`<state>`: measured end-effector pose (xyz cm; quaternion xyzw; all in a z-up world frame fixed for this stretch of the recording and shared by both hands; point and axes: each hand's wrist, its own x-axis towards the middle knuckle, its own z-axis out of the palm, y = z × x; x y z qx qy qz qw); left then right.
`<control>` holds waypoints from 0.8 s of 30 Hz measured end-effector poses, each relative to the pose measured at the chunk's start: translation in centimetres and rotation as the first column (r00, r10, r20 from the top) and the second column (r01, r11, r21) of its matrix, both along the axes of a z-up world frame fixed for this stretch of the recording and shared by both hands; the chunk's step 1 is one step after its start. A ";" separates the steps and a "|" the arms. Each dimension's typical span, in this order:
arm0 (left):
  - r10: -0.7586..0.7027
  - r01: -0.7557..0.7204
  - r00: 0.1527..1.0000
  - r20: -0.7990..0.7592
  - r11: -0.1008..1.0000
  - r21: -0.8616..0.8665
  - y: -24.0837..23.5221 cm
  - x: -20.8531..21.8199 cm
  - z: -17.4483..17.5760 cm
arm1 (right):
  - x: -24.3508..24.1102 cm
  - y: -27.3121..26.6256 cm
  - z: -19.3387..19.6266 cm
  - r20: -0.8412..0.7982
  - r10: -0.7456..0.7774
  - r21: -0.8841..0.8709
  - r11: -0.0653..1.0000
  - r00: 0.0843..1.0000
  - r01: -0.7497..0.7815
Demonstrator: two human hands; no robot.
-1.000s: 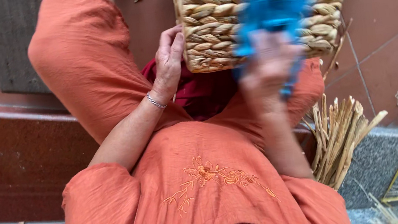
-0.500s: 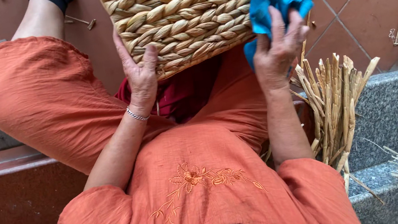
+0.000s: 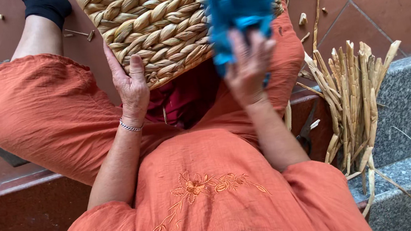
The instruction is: The person weaves a rectangular basket using dried palm leaves, trims the edges with scissors, and wipes the surface with a blue cloth.
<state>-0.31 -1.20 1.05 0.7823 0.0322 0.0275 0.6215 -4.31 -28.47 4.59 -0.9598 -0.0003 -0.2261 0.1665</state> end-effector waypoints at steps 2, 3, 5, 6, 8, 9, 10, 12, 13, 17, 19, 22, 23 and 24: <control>0.003 -0.003 1.000 0.004 1.000 -0.002 -0.2 -0.1 0.0 | 0.4 -2.9 -0.1 0.004 -0.099 0.059 0.993 0.995 0.099; 0.005 -0.005 1.000 0.010 1.000 0.018 -0.2 -0.2 0.0 | 0.4 -3.9 0.1 -0.023 -0.112 0.125 0.986 0.993 0.114; 0.013 -0.013 1.000 0.028 1.000 0.014 -0.3 0.1 0.2 | 0.5 -3.9 -0.1 -0.032 -0.123 0.087 0.988 0.992 0.125; 0.015 -0.015 0.999 0.032 1.000 -0.007 -0.4 0.0 0.2 | 0.2 -2.2 -0.6 -0.021 -0.124 -0.017 0.992 0.992 0.124; 0.053 -0.063 0.995 -0.079 0.988 -0.138 -0.7 0.2 0.5 | -1.2 1.6 -0.9 -0.074 0.072 0.005 0.997 0.995 -0.072; 0.073 -0.120 0.978 -0.197 0.963 -0.240 -0.7 0.3 0.7 | -1.9 4.6 -0.8 0.015 0.161 -0.106 0.982 0.987 -0.159; 0.073 -0.182 0.946 -0.317 0.927 -0.329 -0.7 0.2 0.7 | -2.4 6.8 -0.5 -0.060 0.299 0.074 0.953 0.952 -0.294; 0.039 -0.124 0.963 -0.265 0.941 -0.315 -0.4 0.2 0.6 | -3.5 9.7 0.5 0.021 0.371 0.091 0.924 0.929 -0.371; 0.021 -0.096 0.971 -0.238 0.947 -0.308 -0.2 0.3 0.3 | -3.1 9.2 0.6 0.029 0.374 0.075 0.924 0.927 -0.375; -0.041 0.041 0.999 0.006 0.999 -0.009 0.5 0.1 0.0 | -2.0 4.3 -0.2 -0.073 0.262 0.016 0.965 0.962 -0.262; -0.045 0.034 0.996 -0.081 0.991 -0.133 0.5 0.1 0.5 | -0.8 0.4 -0.5 0.011 0.014 -0.033 0.999 1.000 -0.013; -0.060 0.051 0.996 -0.067 0.991 -0.125 0.3 0.4 1.5 | 0.9 -7.3 0.0 -0.097 -0.158 0.064 0.984 0.983 0.165; -0.059 0.051 0.996 -0.062 0.992 -0.119 0.2 0.5 1.8 | 2.6 -10.0 0.3 -0.066 -0.083 0.326 0.940 0.994 0.100; -0.057 0.050 0.997 -0.058 0.992 -0.112 0.1 0.6 2.1 | 4.1 -11.5 0.3 -0.018 -0.016 0.562 0.827 1.000 0.024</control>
